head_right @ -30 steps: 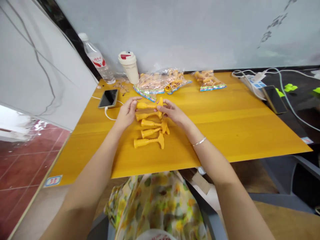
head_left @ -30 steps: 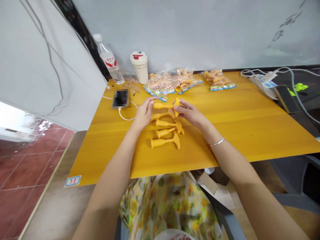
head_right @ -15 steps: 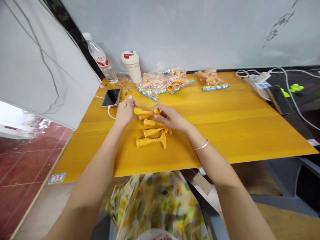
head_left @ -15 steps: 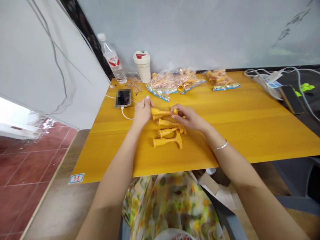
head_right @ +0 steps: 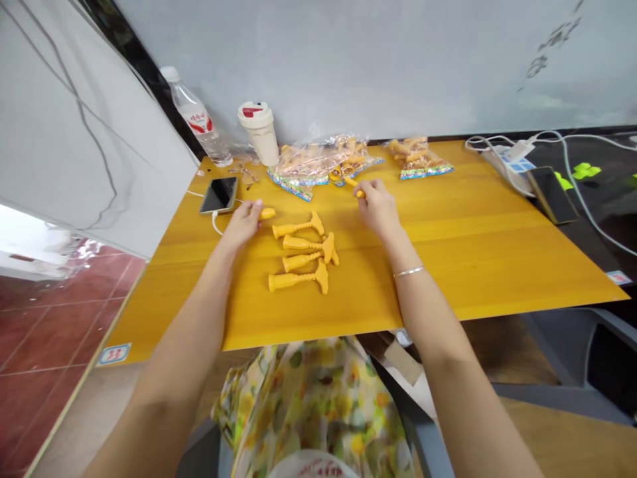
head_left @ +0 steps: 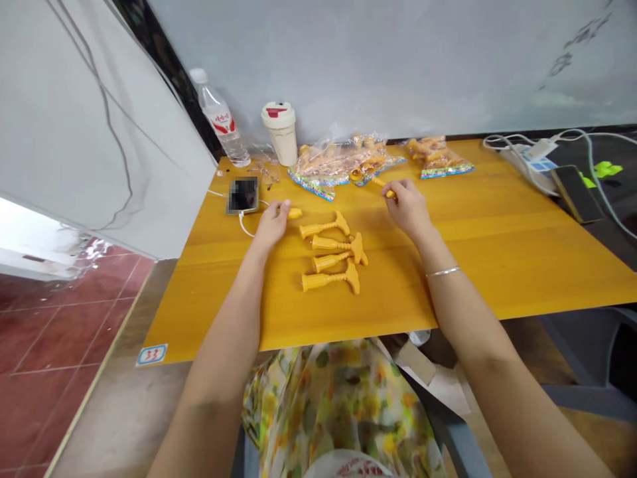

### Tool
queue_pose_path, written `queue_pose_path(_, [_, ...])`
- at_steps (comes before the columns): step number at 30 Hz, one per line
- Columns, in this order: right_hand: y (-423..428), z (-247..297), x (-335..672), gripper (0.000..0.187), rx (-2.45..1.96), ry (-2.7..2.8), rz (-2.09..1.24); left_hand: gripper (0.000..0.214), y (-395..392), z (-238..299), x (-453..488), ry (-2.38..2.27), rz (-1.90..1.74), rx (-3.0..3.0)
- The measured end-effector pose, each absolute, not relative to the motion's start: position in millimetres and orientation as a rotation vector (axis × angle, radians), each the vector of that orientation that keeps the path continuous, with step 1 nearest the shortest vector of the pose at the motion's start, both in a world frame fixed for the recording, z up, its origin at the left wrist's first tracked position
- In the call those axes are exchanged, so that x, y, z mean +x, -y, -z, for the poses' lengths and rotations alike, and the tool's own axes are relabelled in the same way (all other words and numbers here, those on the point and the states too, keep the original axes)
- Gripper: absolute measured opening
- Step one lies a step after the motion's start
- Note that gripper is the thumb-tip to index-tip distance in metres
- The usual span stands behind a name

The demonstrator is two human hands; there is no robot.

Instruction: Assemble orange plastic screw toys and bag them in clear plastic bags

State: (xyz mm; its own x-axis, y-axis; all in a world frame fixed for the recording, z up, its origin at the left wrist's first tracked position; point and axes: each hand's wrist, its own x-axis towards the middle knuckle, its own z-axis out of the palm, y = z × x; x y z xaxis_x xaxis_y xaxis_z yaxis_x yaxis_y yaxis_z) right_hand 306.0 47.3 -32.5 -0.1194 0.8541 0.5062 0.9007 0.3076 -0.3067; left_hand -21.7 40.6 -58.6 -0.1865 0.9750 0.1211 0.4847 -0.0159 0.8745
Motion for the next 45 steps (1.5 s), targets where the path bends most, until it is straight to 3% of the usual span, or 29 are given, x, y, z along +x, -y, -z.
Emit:
queue_pose_path(7, [-43,31,310,0.03,-1.959,2.105,0.013,0.013,-41,69,-26,-1.814,-0.985,1.898])
queue_pose_path(16, [-37,16,318,0.027,-2.127,2.236,-0.112,0.022,-46,81,-39,-1.829,-0.939,2.14])
queue_pose_path(28, [-41,20,327,0.029,-2.198,2.249,-0.203,0.05,-40,77,-31,-1.802,-0.901,2.218])
queue_pose_path(38, [-40,20,325,0.031,-2.271,2.239,-0.138,0.038,-28,51,-24,-1.605,-1.064,2.266])
queue_pose_path(41, [-39,20,324,0.031,-2.259,2.232,-0.118,0.031,-19,38,-17,-1.46,-0.927,2.317])
queue_pose_path(45, [-36,19,320,0.035,-2.258,2.159,-0.068,0.038,-16,42,-14,-1.423,-0.645,2.383])
